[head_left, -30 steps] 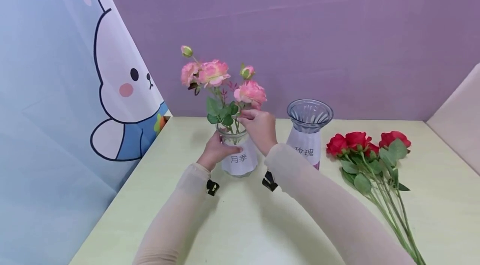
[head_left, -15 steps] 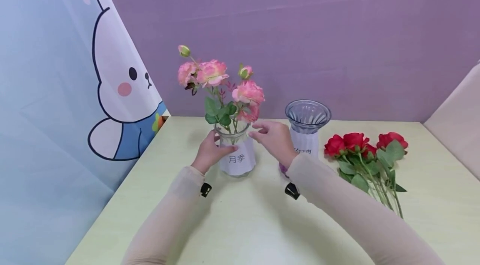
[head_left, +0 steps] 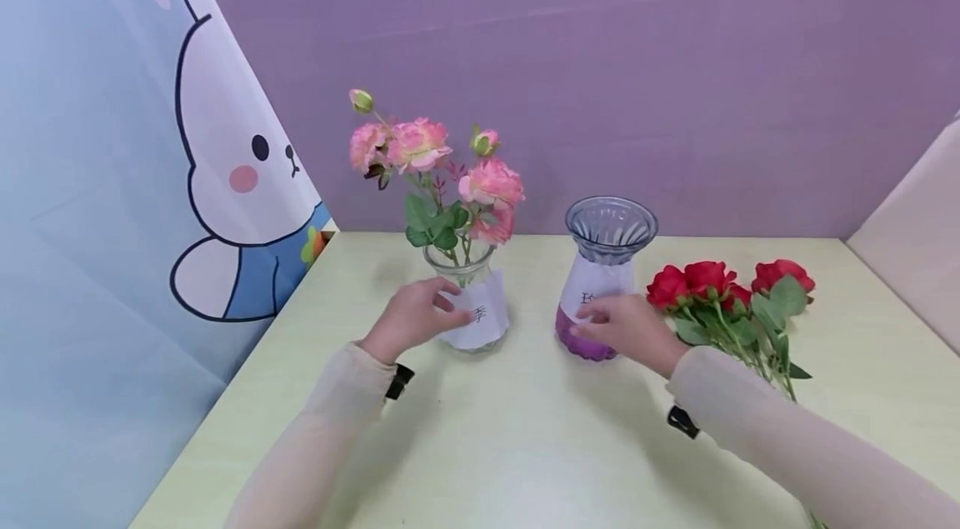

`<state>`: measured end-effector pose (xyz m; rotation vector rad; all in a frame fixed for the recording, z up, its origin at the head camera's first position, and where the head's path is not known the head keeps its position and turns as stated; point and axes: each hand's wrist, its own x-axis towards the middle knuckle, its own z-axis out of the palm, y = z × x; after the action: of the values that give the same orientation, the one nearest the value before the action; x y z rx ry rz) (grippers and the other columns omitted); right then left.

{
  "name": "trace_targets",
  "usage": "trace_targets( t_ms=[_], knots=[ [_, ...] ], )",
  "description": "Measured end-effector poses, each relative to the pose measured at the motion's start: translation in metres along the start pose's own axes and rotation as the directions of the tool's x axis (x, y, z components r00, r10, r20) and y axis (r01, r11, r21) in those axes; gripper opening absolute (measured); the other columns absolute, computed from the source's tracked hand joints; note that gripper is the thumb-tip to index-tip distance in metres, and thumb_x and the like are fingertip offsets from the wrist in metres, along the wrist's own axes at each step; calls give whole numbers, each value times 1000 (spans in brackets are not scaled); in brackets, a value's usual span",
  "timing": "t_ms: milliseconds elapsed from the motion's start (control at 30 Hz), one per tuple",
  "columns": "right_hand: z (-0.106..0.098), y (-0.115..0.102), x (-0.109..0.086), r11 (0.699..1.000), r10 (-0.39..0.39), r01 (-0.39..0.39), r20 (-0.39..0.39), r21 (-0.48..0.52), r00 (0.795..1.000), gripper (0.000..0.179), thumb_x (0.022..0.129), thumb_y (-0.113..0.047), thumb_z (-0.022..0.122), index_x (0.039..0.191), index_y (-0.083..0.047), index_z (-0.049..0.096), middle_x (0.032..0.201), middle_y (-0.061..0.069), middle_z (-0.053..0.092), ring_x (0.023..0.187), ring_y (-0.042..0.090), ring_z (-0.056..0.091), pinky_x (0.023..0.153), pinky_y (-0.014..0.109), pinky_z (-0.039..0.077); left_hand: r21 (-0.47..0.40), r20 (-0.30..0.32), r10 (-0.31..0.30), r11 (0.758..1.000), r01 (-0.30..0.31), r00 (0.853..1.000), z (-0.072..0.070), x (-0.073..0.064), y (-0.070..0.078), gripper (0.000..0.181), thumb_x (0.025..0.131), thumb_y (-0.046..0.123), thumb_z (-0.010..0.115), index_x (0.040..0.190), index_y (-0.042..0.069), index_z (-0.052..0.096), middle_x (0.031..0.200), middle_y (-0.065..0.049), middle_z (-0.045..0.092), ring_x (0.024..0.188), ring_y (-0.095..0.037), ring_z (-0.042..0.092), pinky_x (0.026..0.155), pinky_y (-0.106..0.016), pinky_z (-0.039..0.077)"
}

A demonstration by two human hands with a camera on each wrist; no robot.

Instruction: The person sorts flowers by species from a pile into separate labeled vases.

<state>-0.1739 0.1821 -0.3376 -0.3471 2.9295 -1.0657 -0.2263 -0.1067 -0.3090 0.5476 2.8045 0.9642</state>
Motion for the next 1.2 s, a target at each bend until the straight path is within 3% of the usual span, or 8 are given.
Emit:
trace_targets(
  t_ms=[133,367,567,767,1033,1200],
  knots=[
    [-10,25,-17,998,53,-53,1,21,999,28,86,-21,72,105,0,71,96,12,71,84,25,66,70,38,57,-31,80,88,996,-85,993,15,5,17,44,82,27,76,117,3,64,93,-8,70,87,-21,66,74,-34,54],
    [-32,67,-47,991,129,-129,-20,-39,991,38,87,-27,71,110,3,68,95,13,71,81,25,66,69,39,56,-68,181,84,995,-72,980,42,26,43,56,82,33,75,130,9,57,103,-10,69,94,-23,65,83,-38,53],
    [-50,101,-75,980,169,-172,-43,-98,985,39,89,-29,69,108,5,68,93,13,70,76,20,64,65,37,53,-73,139,71,995,-61,988,53,44,58,64,82,40,73,136,13,51,114,-12,67,102,-27,64,85,-38,52],
    [-63,124,-92,966,213,-218,-53,-135,976,39,90,-27,67,107,8,66,87,12,70,66,16,62,60,34,51,-164,64,3,986,8,998,59,54,67,69,82,41,74,139,14,47,119,-13,64,106,-27,62,83,-39,53],
    [-75,147,-106,937,346,-346,-17,-52,938,48,94,-31,62,114,13,60,94,20,69,68,18,64,57,31,53,-363,37,-51,930,61,998,70,69,71,79,78,36,79,144,14,42,133,-16,55,119,-32,54,94,-46,48],
    [-79,158,-112,889,441,-439,17,131,898,53,95,-31,60,119,15,56,94,17,70,75,20,67,62,34,56,-416,-10,-54,908,45,998,77,75,76,81,76,36,81,144,16,42,134,-15,54,122,-30,52,95,-44,48]
  ],
)
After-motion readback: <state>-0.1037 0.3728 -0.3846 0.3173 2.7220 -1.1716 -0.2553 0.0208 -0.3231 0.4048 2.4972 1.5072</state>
